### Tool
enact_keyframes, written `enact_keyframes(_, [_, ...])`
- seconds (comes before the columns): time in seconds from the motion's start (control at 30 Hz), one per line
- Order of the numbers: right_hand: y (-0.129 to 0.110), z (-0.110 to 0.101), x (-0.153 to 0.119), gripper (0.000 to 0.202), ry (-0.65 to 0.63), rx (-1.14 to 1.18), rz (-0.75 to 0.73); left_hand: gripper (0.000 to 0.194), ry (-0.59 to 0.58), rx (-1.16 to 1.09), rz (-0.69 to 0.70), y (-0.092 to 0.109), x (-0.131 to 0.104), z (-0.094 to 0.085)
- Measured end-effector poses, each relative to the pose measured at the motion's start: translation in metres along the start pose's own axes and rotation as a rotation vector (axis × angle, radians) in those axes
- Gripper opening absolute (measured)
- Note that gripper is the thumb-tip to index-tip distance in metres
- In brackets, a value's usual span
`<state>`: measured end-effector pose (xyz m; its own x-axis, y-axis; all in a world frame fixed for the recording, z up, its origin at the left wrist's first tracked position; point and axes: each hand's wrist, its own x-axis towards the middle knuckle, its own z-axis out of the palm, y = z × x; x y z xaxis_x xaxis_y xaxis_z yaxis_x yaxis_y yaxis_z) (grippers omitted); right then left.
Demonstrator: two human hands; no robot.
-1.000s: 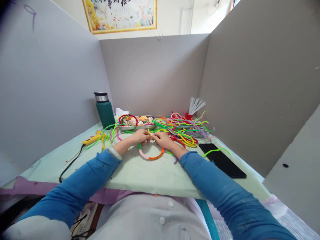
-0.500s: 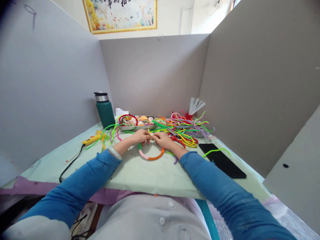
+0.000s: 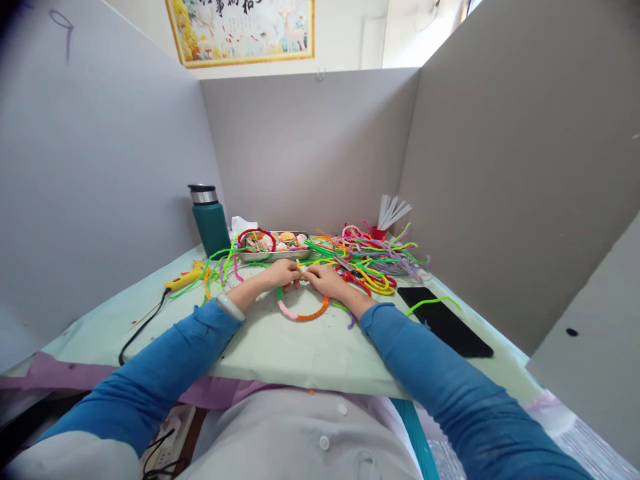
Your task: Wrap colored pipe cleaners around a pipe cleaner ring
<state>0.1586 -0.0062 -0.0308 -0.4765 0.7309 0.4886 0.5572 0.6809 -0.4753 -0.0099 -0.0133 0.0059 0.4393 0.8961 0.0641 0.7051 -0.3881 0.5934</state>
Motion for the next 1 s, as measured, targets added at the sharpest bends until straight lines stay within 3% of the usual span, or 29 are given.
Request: enact_keyframes(1.0, [-0.0002, 0.0011, 0.0010, 0.029, -0.023, -0.090, -0.033, 0.018, 0.004, 0.069, 0.000, -0.0016, 0.0015, 0.0019])
